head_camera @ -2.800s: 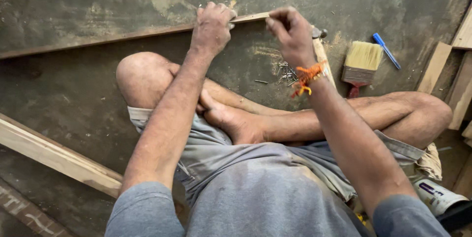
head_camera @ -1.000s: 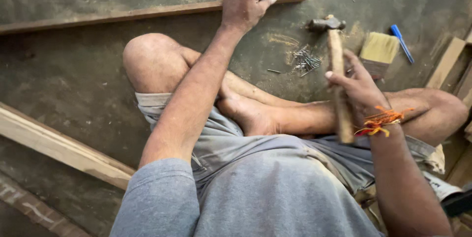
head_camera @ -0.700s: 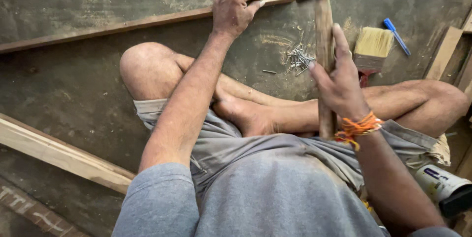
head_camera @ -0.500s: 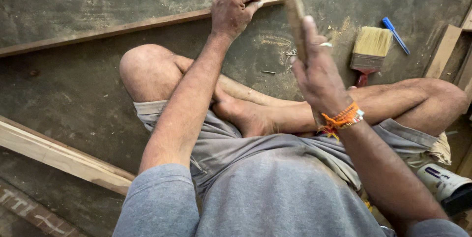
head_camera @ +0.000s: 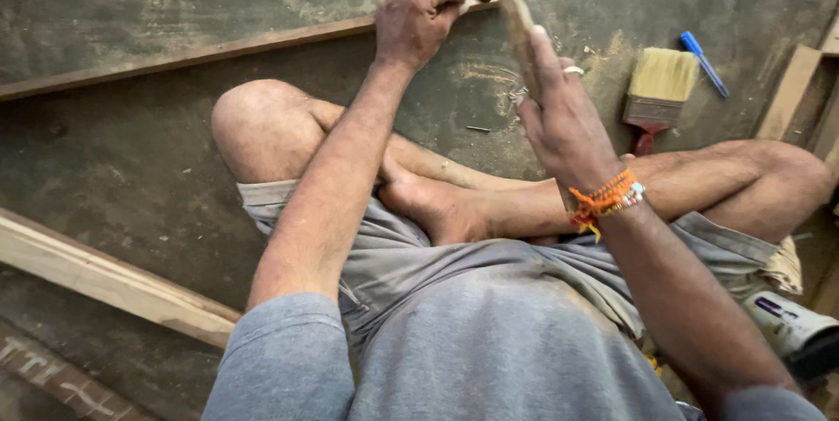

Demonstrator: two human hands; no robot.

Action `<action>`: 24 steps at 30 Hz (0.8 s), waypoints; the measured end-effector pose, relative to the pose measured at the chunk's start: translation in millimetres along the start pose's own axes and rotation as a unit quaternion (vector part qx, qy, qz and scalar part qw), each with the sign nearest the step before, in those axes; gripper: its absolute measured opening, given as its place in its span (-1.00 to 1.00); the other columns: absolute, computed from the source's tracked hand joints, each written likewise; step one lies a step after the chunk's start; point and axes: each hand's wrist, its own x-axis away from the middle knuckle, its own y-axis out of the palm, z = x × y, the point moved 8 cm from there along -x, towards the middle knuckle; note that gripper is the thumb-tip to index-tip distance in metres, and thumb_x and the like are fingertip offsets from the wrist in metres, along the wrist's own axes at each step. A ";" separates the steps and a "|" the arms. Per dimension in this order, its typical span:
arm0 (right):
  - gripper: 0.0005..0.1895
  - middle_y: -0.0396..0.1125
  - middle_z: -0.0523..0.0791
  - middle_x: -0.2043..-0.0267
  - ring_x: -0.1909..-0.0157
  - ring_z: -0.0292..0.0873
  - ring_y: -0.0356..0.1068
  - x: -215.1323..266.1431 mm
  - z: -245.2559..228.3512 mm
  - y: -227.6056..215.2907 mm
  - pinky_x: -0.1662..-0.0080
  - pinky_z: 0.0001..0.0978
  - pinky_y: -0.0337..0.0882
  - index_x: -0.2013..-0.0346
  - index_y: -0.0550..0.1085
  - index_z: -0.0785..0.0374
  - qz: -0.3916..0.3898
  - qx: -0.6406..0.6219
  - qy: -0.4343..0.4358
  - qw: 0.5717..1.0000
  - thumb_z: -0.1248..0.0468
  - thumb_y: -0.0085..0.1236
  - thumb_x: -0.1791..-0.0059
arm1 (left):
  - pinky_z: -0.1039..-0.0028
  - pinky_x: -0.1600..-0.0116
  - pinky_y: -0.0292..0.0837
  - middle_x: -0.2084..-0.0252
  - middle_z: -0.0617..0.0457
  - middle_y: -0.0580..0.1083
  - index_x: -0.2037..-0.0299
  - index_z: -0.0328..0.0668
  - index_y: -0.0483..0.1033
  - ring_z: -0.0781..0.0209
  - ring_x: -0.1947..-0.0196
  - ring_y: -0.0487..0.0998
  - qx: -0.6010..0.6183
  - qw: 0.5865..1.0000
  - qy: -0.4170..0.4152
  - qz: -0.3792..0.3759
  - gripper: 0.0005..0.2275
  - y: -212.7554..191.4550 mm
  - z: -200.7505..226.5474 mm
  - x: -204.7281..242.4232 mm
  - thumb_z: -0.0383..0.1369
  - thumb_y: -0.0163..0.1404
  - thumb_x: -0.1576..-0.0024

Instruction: The person sits on the floor and uses a hammer to drive nails into wooden planks, joining them together to form a frame. They pick up individual nails, position them by hand, and strike them with a hammer to secure different pieces of wood.

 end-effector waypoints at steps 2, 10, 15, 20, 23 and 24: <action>-0.16 0.21 0.27 -0.18 -0.08 0.29 0.32 -0.3 1.0 1.7 -0.11 0.07 0.36 -0.58 -0.15 0.27 0.018 0.002 0.030 0.999 0.44 0.06 -0.11 | 0.34 -0.01 0.37 0.26 0.31 0.53 0.36 0.03 0.69 0.25 0.15 0.52 0.005 1.000 -0.003 -0.003 -0.95 -2.7 -3.4 3.2 -0.32 0.29 -0.05; -0.11 0.21 0.29 -0.23 -0.18 0.31 0.30 0.9 2.7 -1.2 -0.22 0.04 0.33 -0.60 -0.16 0.27 0.024 0.001 0.013 1.000 0.46 0.09 -0.09 | 0.33 -0.03 0.39 0.23 0.25 0.53 0.32 -0.01 0.67 0.21 0.13 0.53 0.002 1.000 0.010 -0.007 -0.91 -3.2 1.9 0.3 -0.30 0.30 -0.06; -0.12 0.17 0.28 -0.35 -0.35 0.29 0.25 1.3 -0.4 -13.4 -0.35 -0.01 0.28 -0.60 -0.18 0.28 0.055 0.000 -0.015 0.998 0.46 0.06 -0.09 | 0.22 0.09 0.34 0.27 0.09 0.52 0.14 -0.15 0.66 0.10 0.20 0.51 -0.094 0.994 0.050 -0.001 -0.59 -8.6 2.4 2.0 -0.13 0.32 0.15; -0.17 0.18 0.26 -0.40 -0.37 0.21 0.28 -2.1 11.3 -18.9 -0.36 -0.06 0.31 -0.61 -0.14 0.28 0.034 -0.028 0.040 0.998 0.37 0.11 -0.18 | 0.22 0.17 0.34 0.39 0.13 0.54 0.37 0.02 0.62 0.12 0.29 0.55 -0.155 0.987 0.017 -0.035 -0.80 5.1 -14.6 12.8 -0.15 0.33 0.04; -0.21 0.18 0.28 -0.40 -0.42 0.21 0.28 -13.9 7.5 -23.4 -0.38 -0.08 0.33 -0.59 -0.15 0.31 0.038 -0.021 0.015 0.999 0.37 0.10 -0.22 | 0.24 0.19 0.35 0.42 0.14 0.54 0.40 0.02 0.59 0.14 0.32 0.55 -0.162 0.986 0.027 -0.027 -0.81 10.7 -23.0 14.5 -0.17 0.32 -0.01; -0.22 0.18 0.29 -0.39 -0.44 0.22 0.28 -14.4 4.7 -25.7 -0.39 -0.07 0.33 -0.58 -0.15 0.33 0.040 -0.017 0.002 0.999 0.37 0.10 -0.23 | 0.24 0.20 0.35 0.43 0.15 0.54 0.41 0.02 0.58 0.14 0.33 0.55 -0.160 0.986 0.030 -0.026 -0.81 13.3 -24.3 16.9 -0.17 0.32 -0.03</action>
